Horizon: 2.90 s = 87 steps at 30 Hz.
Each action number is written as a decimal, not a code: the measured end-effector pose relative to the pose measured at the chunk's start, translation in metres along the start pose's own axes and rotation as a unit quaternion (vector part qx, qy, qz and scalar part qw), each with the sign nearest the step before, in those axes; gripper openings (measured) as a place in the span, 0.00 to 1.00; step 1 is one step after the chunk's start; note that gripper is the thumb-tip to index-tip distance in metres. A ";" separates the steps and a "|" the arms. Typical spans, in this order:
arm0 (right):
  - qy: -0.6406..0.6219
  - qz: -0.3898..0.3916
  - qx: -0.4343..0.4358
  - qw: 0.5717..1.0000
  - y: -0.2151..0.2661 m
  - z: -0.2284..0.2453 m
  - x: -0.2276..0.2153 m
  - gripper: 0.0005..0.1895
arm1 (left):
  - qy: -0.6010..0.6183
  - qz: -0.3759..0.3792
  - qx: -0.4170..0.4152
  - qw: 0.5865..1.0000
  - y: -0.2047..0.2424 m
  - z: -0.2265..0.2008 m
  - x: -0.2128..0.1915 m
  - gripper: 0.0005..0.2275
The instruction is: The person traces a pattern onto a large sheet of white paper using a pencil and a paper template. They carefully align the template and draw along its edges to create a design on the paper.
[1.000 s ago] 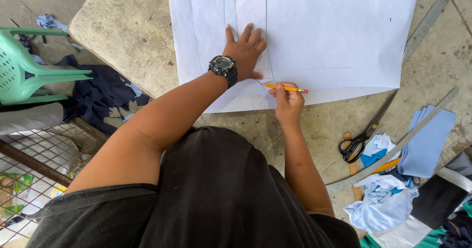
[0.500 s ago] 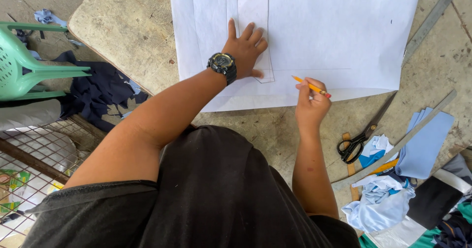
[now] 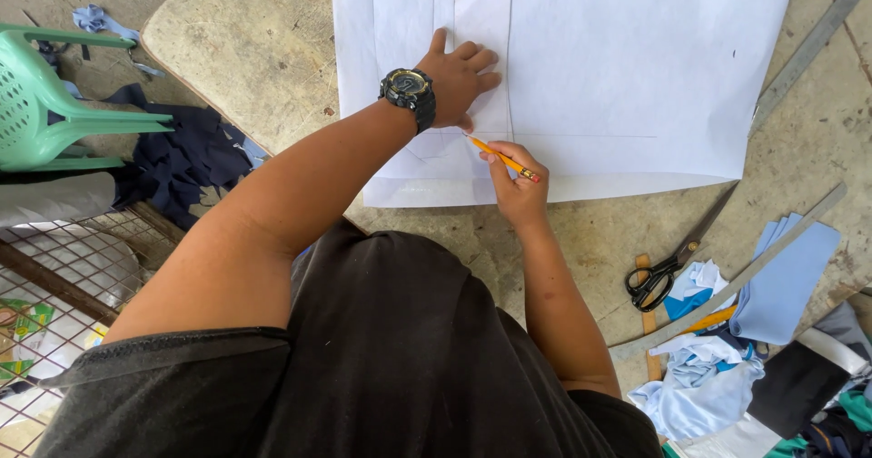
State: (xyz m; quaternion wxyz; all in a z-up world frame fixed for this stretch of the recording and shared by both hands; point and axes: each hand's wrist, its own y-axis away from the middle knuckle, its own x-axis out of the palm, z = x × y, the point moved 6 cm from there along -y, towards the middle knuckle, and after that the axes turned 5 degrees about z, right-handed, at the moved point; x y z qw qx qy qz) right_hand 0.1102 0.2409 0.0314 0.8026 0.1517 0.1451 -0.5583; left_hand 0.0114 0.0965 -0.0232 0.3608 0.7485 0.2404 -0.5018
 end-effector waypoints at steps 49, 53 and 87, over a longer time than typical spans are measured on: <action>0.229 -0.122 -0.104 0.960 0.018 -0.007 0.007 0.08 | 0.007 -0.029 -0.090 0.995 0.017 0.023 -0.033 0.37; 0.215 -0.117 -0.086 0.966 0.019 -0.012 0.008 0.08 | 0.034 -0.033 -0.098 0.994 0.017 0.028 -0.028 0.36; 0.090 -0.085 -0.005 0.992 -0.232 0.041 0.025 0.09 | 0.042 0.094 -0.150 0.983 0.002 0.020 -0.054 0.49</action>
